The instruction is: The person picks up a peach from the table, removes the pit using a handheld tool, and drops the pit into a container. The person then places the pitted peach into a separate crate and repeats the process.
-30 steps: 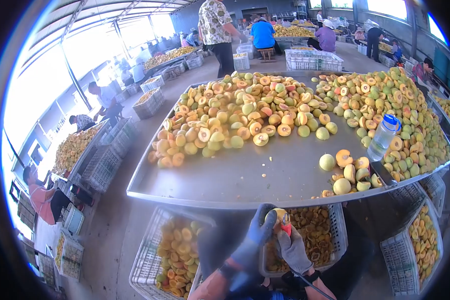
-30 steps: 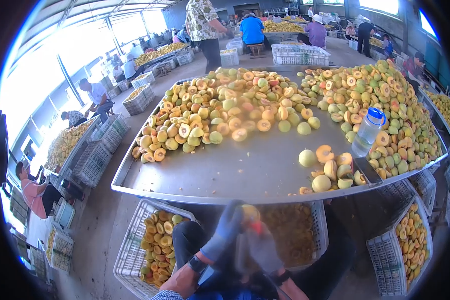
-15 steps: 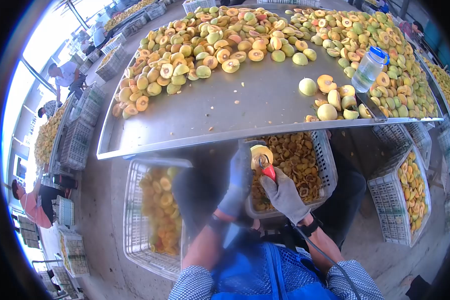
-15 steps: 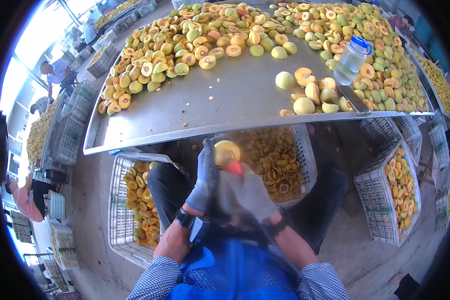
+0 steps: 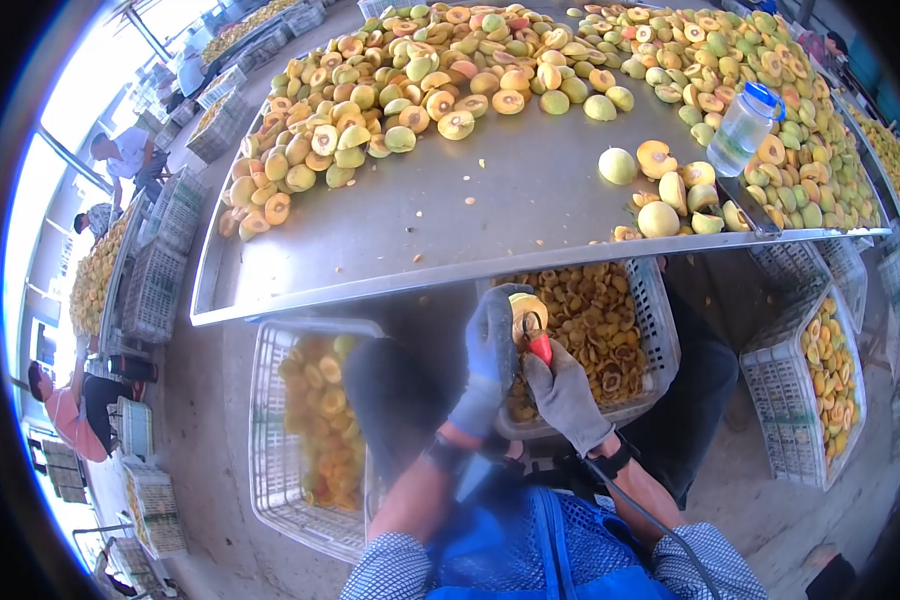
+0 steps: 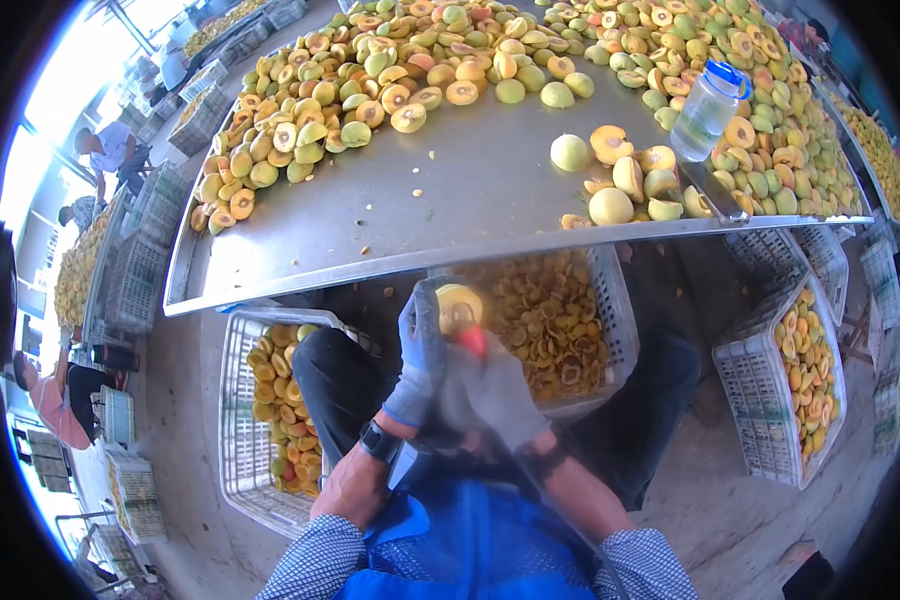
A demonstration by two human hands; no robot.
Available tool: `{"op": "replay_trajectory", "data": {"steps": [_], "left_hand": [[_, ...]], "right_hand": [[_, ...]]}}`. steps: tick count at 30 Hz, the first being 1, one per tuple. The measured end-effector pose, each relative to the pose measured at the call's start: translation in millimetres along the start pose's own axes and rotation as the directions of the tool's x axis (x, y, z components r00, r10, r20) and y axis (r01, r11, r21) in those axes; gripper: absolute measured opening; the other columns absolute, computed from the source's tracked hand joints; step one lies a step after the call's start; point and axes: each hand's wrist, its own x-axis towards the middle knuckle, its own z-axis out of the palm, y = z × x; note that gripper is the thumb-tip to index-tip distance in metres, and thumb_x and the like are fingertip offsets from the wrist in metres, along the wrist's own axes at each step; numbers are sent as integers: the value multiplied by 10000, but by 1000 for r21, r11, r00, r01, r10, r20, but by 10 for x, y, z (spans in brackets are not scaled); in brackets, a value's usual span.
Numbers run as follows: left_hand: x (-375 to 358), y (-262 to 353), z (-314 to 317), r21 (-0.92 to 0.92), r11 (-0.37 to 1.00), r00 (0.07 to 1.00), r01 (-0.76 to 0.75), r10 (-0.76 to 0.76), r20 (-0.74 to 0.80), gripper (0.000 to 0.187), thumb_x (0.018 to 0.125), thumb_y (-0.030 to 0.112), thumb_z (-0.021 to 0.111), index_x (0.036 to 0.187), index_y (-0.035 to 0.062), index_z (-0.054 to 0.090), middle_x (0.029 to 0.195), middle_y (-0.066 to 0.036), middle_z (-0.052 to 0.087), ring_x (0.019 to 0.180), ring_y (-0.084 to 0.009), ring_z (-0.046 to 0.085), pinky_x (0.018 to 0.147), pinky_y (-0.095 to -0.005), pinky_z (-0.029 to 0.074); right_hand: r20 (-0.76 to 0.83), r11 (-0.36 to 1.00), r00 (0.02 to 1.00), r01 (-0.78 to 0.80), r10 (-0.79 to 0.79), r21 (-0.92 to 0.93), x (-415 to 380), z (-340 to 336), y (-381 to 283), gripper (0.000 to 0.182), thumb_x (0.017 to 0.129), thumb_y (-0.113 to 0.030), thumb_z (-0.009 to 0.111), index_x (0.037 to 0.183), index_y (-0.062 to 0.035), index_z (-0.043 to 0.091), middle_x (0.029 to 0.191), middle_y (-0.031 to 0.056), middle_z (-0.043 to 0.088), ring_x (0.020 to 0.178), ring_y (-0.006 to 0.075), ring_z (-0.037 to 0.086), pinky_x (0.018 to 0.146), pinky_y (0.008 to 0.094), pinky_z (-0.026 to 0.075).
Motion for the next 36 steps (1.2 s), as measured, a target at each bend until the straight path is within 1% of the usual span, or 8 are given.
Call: {"op": "replay_trajectory", "data": {"steps": [14,26,29,30,31,32,34,36], "left_hand": [[85,-96,-103,273,962,999,-6,-4,34,286,997,236,474,1020,-12,614,904,-63,641,819,-111,585,748,-261,482],[115,-420,-315,-455,833,922,316,-383,-61,336,1007,293,440,1180,25,548,1091,-67,589,973,-134,584,845,-286,494],[107,-461,-373,-339,896,953,288,-304,4,331,1009,287,433,1197,31,526,1092,-67,578,990,-141,575,842,-293,495],[96,-440,-387,161,987,1000,7,-10,18,331,1000,290,455,1198,33,522,1080,-70,579,982,-146,577,839,-295,497],[84,-383,-373,595,747,955,-296,242,170,333,991,293,476,1199,36,518,1068,-74,579,974,-151,579,836,-296,498],[72,-336,-329,594,748,955,-295,243,169,333,991,293,476,1199,36,518,1068,-74,579,974,-151,579,836,-296,498],[52,-253,-217,-196,951,964,239,-257,-70,248,953,177,562,1148,26,534,1026,-81,595,928,-167,603,795,-285,514],[33,-217,-179,-188,952,965,243,-258,-55,311,939,228,579,1173,31,524,1036,-88,588,934,-164,595,805,-294,509]], "right_hand": [[104,974,990,-113,94,198,38,138,198,302,977,-270,516,1038,22,565,760,71,592,719,156,546,671,319,465],[216,824,945,-321,246,467,-105,-80,-44,194,984,-275,510,905,-100,489,597,-38,453,454,49,387,408,219,297],[266,822,930,-352,253,448,-168,-87,-35,222,990,-306,493,898,-105,480,579,-35,438,438,55,369,401,227,284],[300,802,923,-364,242,473,-177,-87,-29,239,992,-328,486,899,-107,480,572,-34,430,432,58,359,398,232,275],[301,803,922,-365,243,470,-182,-95,-32,239,992,-328,486,899,-107,480,572,-34,430,432,58,359,398,232,275],[361,748,894,-427,265,509,-184,-103,-44,270,993,-360,477,900,-106,479,564,-34,423,425,64,355,397,237,273],[421,687,862,-487,282,539,-181,-119,-103,301,994,-392,467,900,-105,478,557,-35,416,418,69,350,396,241,271],[509,553,808,-580,296,599,-181,-131,-187,366,991,-449,447,896,-97,480,542,-36,396,403,74,329,395,245,260]]}}
